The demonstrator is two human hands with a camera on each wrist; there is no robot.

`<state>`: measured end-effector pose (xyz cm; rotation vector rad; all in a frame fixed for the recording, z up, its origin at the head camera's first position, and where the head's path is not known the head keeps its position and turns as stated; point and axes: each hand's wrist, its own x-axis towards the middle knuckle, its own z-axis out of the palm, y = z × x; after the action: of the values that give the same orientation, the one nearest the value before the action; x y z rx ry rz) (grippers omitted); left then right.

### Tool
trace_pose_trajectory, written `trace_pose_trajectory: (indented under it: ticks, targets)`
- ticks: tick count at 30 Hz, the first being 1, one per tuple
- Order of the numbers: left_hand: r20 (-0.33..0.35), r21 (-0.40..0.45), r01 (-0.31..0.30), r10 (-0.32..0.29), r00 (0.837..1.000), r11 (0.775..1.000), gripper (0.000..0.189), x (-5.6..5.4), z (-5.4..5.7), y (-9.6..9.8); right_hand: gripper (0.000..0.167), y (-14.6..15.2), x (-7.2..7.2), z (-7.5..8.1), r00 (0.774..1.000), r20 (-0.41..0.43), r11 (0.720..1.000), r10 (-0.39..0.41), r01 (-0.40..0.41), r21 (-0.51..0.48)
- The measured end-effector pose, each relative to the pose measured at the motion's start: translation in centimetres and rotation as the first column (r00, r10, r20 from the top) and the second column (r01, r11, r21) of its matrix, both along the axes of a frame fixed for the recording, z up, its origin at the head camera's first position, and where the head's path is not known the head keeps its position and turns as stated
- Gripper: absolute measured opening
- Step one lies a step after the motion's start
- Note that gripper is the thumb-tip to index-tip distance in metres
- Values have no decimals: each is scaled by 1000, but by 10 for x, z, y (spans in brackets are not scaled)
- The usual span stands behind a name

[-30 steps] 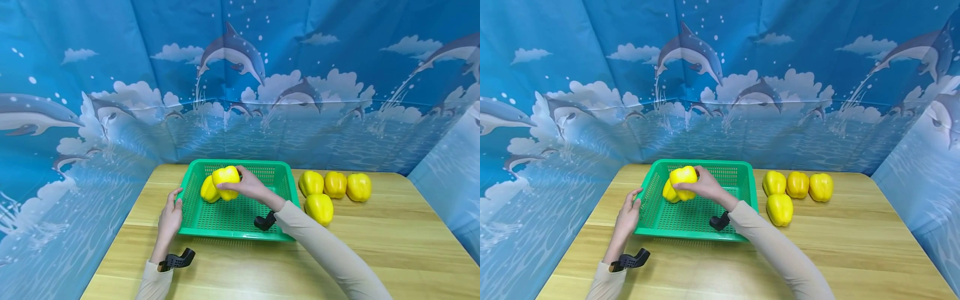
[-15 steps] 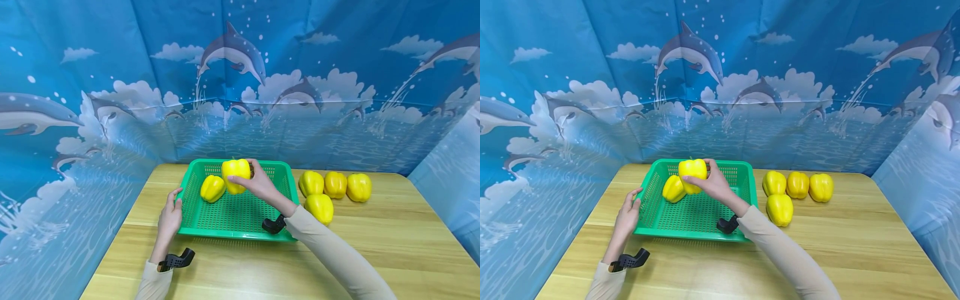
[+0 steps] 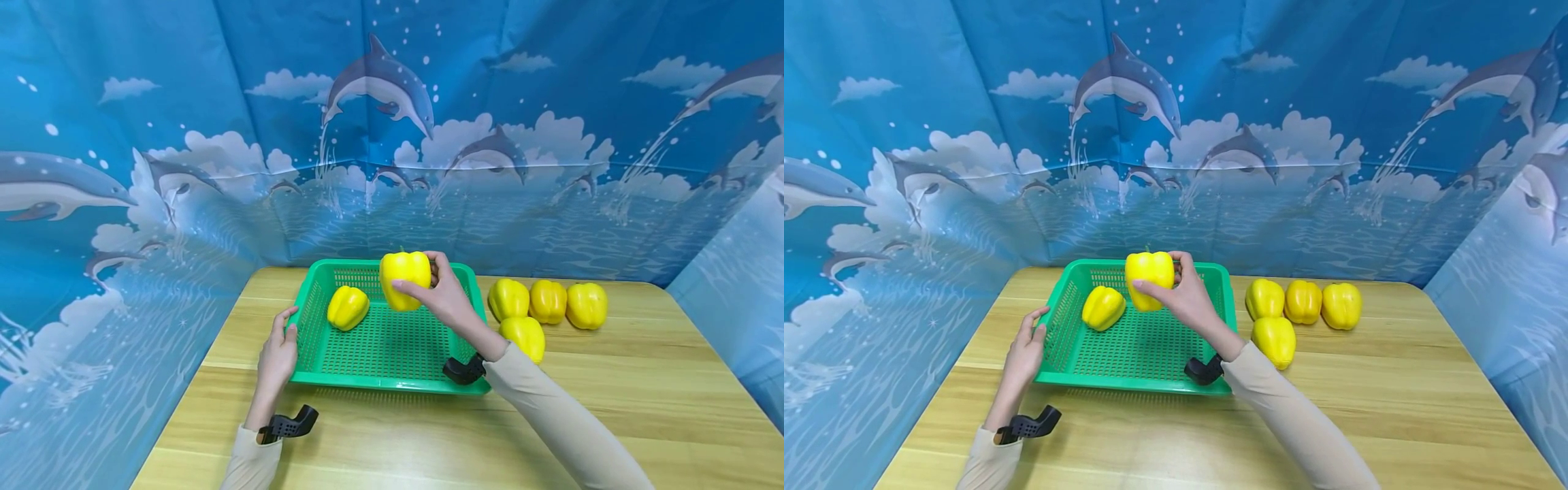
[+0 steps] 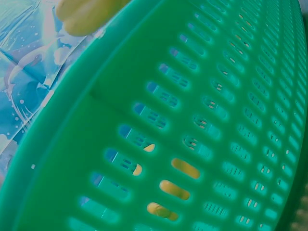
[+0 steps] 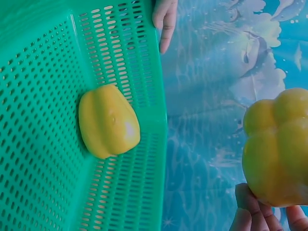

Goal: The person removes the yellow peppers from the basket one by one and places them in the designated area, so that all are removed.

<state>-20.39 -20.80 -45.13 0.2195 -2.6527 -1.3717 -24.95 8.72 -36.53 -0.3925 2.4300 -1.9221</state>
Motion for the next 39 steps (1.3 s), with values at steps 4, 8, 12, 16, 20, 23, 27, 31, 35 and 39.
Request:
trace_pose_trajectory:
  ticks: [4,8,12,16,20,23,27,31,35,39]
  targets:
    - [1,1,1,-1,1000,1000,41,0,0,0,73,7,3,-1,999,-35,999,-17,15,-36]
    - [2,1,-1,1,1000,1000,40,-1,0,0,66,15,6,-2,998,-57,995,-33,27,-94]
    - [-2,1,-5,5,1000,1000,40,-1,0,1,64,23,10,-2,995,-65,988,-81,72,-134]
    - [2,5,-7,7,1000,1000,41,-1,0,1,60,32,12,-3,982,-93,970,-163,142,-195]
    - [5,5,-7,7,1000,1000,41,-1,1,1,56,42,15,-5,971,-103,955,-215,187,-231]
    - [7,4,-8,8,1000,1000,41,-1,1,1,54,51,18,-9,966,-91,947,-242,215,-238]
    - [7,6,-7,6,1000,1000,41,-1,1,1,52,63,21,-14,953,-81,931,-292,264,-253]
    - [3,7,-7,7,1000,1000,41,0,1,1,50,75,22,-19,942,-69,912,-329,297,-282]
    - [1,11,-9,9,1000,1000,41,0,1,1,48,86,24,-23,929,-58,888,-366,330,-319]
    - [6,11,-8,8,1000,1000,41,0,1,1,46,95,27,-26,903,-50,849,-428,382,-364]
